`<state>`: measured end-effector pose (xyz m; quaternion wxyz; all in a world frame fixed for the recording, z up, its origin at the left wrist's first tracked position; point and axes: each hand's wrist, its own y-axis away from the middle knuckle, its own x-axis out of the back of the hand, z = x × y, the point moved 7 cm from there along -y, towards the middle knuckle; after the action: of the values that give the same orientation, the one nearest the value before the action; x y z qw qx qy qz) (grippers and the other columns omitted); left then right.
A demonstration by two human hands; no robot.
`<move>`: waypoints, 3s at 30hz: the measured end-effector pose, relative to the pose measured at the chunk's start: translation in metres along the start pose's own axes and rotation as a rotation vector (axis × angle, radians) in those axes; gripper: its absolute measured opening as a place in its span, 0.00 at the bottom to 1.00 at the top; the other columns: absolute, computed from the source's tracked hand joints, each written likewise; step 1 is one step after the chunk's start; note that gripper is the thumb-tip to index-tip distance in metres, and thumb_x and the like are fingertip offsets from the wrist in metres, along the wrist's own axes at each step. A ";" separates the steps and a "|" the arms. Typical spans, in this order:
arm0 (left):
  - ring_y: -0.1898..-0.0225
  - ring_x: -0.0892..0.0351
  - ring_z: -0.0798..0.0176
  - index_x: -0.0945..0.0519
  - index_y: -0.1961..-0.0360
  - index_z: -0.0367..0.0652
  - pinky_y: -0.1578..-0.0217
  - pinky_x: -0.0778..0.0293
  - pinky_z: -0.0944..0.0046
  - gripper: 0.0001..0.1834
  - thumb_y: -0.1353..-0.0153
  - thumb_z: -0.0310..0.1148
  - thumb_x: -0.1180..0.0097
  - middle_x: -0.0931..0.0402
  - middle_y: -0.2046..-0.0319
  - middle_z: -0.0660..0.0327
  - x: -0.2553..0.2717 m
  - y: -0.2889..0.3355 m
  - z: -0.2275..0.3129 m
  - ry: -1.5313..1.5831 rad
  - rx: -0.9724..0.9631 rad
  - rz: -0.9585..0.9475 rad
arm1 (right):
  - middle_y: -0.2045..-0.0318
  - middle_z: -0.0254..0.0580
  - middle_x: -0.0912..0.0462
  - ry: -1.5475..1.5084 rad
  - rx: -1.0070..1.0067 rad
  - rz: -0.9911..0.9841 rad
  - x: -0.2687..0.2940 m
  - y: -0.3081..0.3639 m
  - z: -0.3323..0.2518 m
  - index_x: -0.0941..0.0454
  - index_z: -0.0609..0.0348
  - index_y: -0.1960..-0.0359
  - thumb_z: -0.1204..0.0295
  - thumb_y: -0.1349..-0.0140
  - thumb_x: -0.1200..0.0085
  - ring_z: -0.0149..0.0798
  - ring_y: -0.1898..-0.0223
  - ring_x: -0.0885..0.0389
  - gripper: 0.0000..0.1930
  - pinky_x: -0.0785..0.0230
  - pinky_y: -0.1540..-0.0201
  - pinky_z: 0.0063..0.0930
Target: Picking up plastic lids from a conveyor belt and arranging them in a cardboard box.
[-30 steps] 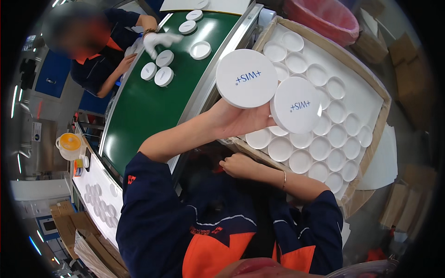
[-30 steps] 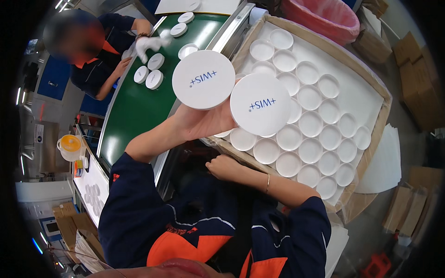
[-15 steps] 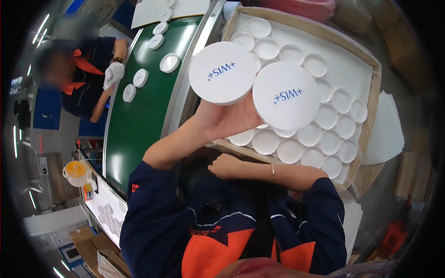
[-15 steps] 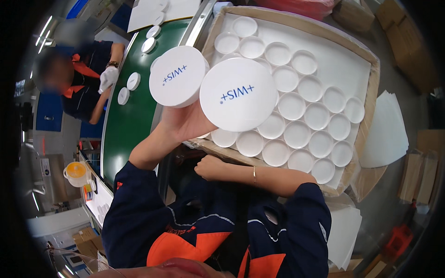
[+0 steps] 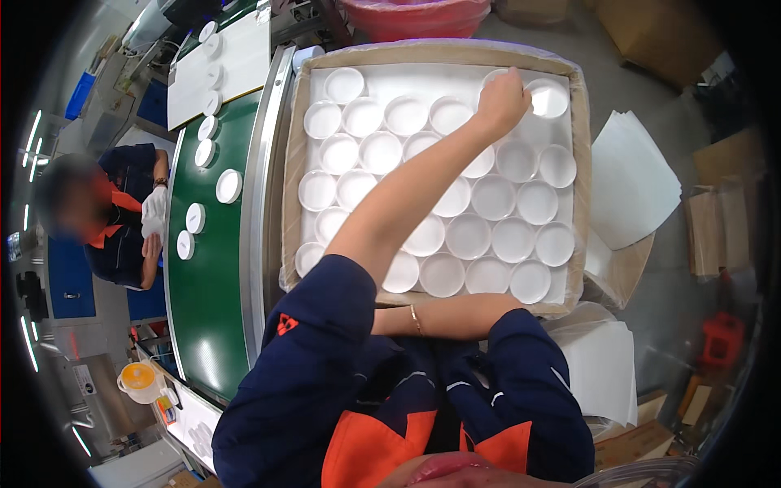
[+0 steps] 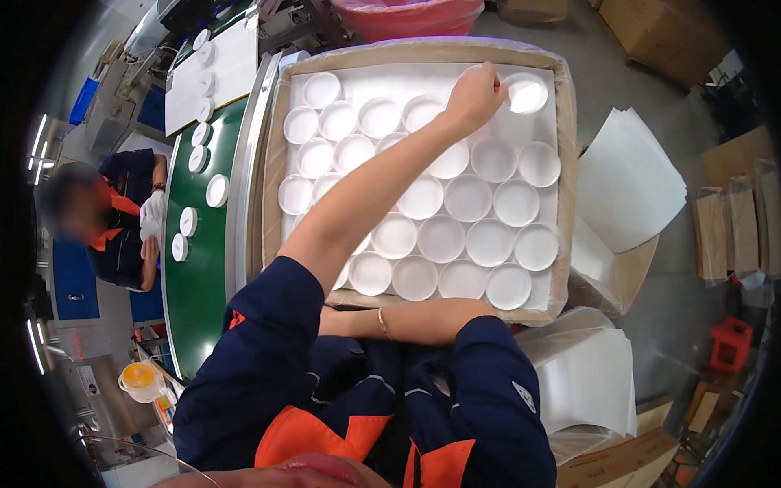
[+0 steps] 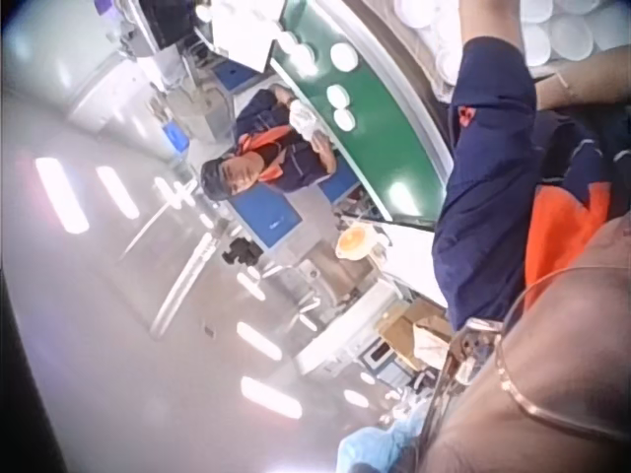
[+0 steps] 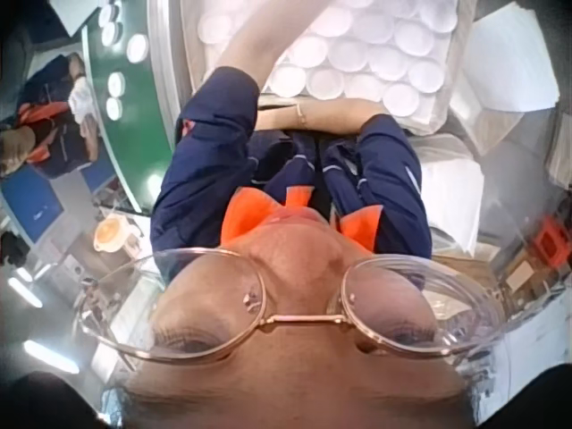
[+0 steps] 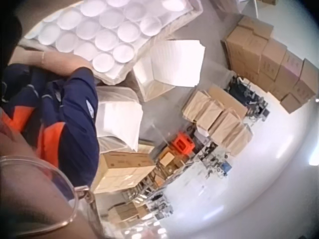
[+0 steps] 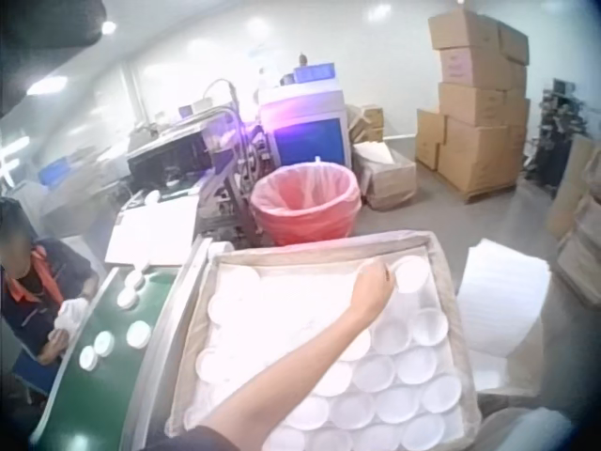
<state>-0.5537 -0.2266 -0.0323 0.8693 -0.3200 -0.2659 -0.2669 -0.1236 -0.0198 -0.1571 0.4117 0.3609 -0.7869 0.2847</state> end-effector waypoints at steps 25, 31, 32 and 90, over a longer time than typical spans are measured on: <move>0.27 0.52 0.39 0.50 0.28 0.34 0.30 0.50 0.47 0.48 0.39 0.50 0.41 0.47 0.30 0.42 0.372 0.415 -0.102 -0.484 0.467 0.159 | 0.79 0.51 0.18 0.027 0.111 -0.290 0.025 -0.001 -0.019 0.22 0.60 0.68 0.64 0.38 0.48 0.52 0.78 0.17 0.11 0.23 0.74 0.46; 0.26 0.54 0.39 0.52 0.27 0.36 0.29 0.52 0.47 0.49 0.39 0.50 0.42 0.50 0.28 0.43 0.378 0.408 -0.112 -0.487 0.470 0.176 | 0.79 0.52 0.18 0.041 0.108 -0.300 0.018 -0.022 -0.017 0.22 0.60 0.68 0.66 0.37 0.50 0.53 0.76 0.16 0.10 0.23 0.73 0.47; 0.26 0.55 0.39 0.52 0.27 0.37 0.29 0.53 0.46 0.49 0.39 0.50 0.42 0.50 0.28 0.43 0.377 0.408 -0.114 -0.467 0.466 0.170 | 0.78 0.52 0.18 0.035 0.073 -0.327 0.021 -0.022 -0.016 0.23 0.60 0.67 0.65 0.37 0.50 0.53 0.76 0.16 0.11 0.23 0.72 0.47; 0.79 0.28 0.65 0.32 0.85 0.42 0.77 0.31 0.66 0.10 0.50 0.22 0.47 0.37 0.82 0.63 0.472 0.427 0.126 -0.340 -0.717 0.343 | 0.73 0.50 0.18 -0.056 0.118 -0.217 0.033 -0.023 -0.021 0.26 0.58 0.65 0.67 0.38 0.48 0.52 0.72 0.17 0.08 0.24 0.71 0.45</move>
<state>0.0183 0.0011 0.1716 0.6787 -0.6809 -0.2385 -0.1375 -0.1091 -0.0288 -0.1153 0.3959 0.4754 -0.7363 0.2740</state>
